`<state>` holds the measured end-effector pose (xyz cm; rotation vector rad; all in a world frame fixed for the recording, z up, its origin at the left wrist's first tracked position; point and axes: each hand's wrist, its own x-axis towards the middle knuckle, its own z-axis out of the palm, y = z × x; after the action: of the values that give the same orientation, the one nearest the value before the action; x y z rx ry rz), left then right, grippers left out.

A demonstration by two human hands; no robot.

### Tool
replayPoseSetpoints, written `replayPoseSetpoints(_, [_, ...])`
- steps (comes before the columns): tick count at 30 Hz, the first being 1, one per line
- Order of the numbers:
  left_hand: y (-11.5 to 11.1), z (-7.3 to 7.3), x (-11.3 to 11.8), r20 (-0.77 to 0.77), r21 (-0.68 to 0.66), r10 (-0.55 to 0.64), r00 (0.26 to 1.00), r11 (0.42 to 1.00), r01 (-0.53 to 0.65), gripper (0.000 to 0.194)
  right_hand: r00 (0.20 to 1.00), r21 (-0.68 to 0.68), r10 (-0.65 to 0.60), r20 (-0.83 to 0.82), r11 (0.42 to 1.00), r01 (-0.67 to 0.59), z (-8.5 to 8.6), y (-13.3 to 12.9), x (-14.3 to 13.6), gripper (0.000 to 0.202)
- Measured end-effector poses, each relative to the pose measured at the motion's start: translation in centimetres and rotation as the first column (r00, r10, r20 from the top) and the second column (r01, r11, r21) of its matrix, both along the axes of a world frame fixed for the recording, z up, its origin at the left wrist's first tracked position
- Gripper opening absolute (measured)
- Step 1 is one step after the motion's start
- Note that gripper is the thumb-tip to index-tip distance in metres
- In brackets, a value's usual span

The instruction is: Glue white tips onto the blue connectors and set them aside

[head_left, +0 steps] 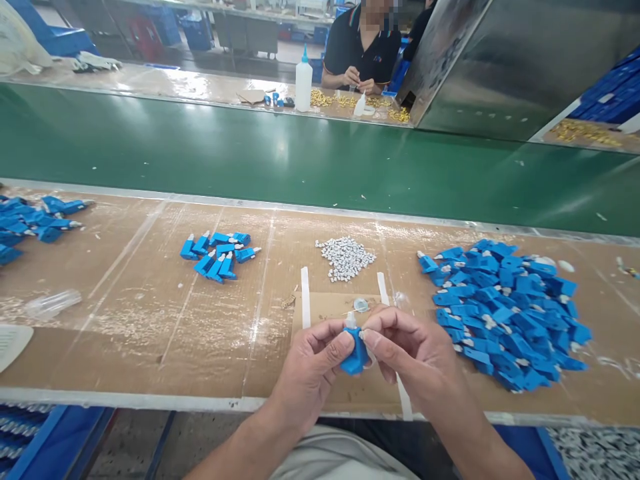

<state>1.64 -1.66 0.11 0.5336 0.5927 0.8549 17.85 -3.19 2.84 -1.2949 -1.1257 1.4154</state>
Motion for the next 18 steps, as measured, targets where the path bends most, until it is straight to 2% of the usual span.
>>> replayPoseSetpoints(11, [0.28, 0.08, -0.2, 0.013, -0.019, 0.002, 1.0, 1.0, -0.001, 0.027, 0.999, 0.027, -0.042, -0.004, 0.999, 0.042, -0.57, -0.04, -0.38, 0.022])
replayPoseSetpoints(15, [0.18, -0.03, -0.27, -0.013, -0.059, 0.022, 1.0, 0.998, -0.022, 0.029, 0.992, 0.035, -0.019, 0.122, 0.999, 0.015, -0.05, -0.18, -0.42, 0.023])
replayPoseSetpoints(18, [0.05, -0.55, -0.34, -0.064, -0.004, 0.028, 0.998, 1.0, -0.028, 0.029, 0.977, 0.032, -0.004, 0.212, 0.999, -0.003, 0.3, -0.3, -0.52, 0.025])
